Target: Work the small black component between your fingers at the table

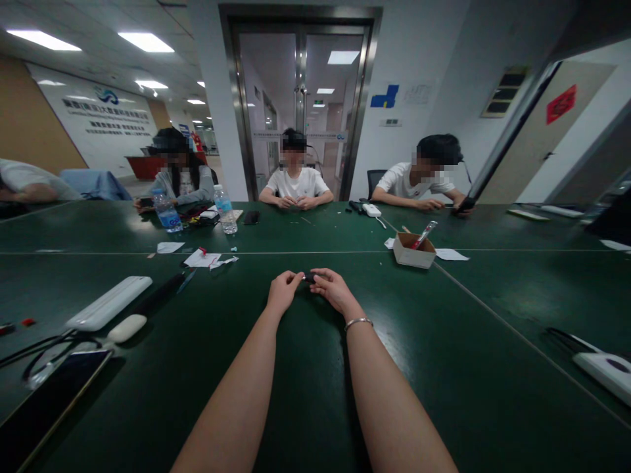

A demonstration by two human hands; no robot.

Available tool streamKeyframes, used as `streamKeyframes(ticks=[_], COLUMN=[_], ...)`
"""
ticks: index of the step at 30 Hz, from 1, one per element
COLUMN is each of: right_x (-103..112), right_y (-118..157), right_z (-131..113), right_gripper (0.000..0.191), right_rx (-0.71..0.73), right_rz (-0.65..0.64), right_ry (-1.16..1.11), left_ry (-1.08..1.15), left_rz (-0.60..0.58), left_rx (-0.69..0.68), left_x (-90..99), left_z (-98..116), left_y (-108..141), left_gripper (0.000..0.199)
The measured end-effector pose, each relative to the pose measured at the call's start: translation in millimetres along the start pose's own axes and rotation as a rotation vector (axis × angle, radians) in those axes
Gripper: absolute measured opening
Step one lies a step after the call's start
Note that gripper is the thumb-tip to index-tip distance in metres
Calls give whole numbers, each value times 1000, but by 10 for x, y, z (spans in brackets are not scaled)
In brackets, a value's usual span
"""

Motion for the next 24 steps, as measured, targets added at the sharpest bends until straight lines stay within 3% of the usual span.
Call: streamKeyframes(ticks=[24], right_x=[-51], right_y=[52], right_z=[-70], right_gripper=[27], right_rx=[13], right_rz=[-29], right_ry=[3], left_ry=[-39], left_rz=[30], left_rx=[53], left_x=[76], left_z=[111], left_y=[78], left_gripper=[55])
Point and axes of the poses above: each hand's wrist, its own y-axis away from the middle knuckle, its own x-axis out of the back of the hand, z = x × y, the point moved 7 cm from there along -y, towards the middle knuckle, and after that the axes turned 6 degrees about y, right-handed, at the moved point
